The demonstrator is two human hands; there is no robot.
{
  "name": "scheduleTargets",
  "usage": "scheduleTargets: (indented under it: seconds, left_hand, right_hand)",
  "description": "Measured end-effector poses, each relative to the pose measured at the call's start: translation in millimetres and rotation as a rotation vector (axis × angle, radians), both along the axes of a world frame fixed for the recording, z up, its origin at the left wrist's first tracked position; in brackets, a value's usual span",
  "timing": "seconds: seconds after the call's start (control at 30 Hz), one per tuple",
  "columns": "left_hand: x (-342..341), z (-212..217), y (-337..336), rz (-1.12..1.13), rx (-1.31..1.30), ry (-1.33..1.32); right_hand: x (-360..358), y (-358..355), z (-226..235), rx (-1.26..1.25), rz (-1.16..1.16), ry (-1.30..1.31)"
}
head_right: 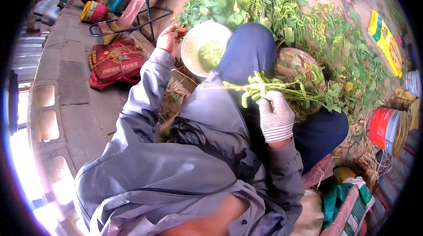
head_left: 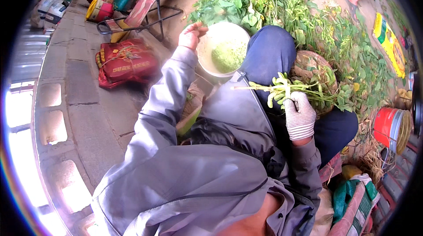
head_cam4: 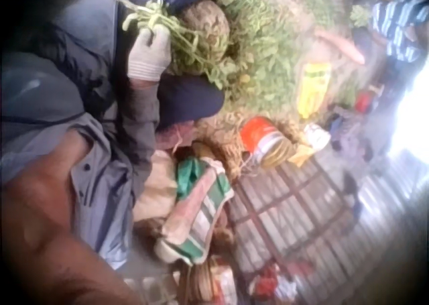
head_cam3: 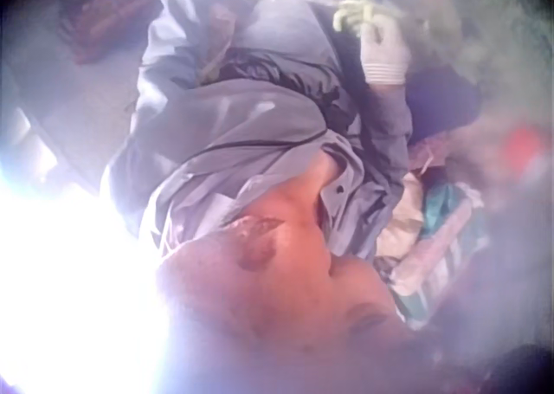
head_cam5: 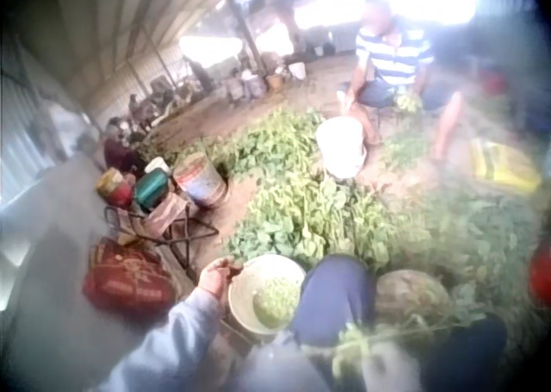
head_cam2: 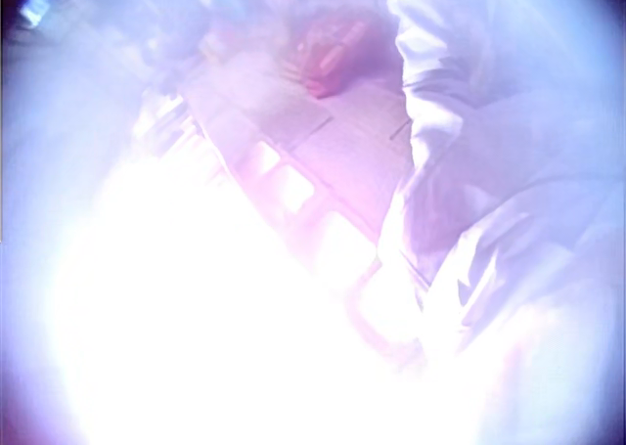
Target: The person sits on the ground and shells peas from their pods by hand, placing the shelled peas into a white bowl. The person handles pea pods and stems, occasionally dropping the stems onto a pile on the ground.
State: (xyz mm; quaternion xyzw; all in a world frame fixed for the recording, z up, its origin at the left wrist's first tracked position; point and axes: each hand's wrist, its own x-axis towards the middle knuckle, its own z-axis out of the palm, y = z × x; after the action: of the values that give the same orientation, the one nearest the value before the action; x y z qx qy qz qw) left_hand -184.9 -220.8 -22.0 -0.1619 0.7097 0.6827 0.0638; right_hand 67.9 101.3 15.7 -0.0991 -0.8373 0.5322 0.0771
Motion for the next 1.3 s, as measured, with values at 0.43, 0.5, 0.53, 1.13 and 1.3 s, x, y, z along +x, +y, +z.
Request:
scheduleTargets:
  seconds: [0.43,0.5,0.53,1.13,1.3]
  left_hand:
    - [108.3,91.8,55.0,-0.6,0.167,0.242]
    - [156.2,140.5,96.1,-0.914,0.224,-0.157]
    - [172.2,135.7,109.6,-0.965,0.258,-0.294]
    - [200.0,57.6,171.5,-0.54,0.883,-0.647]
    - [190.7,61.7,161.9,-0.588,0.788,-0.556]
  right_hand:
    - [5.7,1.6,14.0,-0.283,0.012,-0.183]
    - [8.5,2.8,14.7,-0.315,0.015,-0.159]
    - [10.2,2.5,14.7,-0.286,0.003,-0.165]
    - [42.4,-5.9,21.9,0.122,0.202,0.051]
    - [57.1,15.8,20.1,0.176,-0.034,0.076]
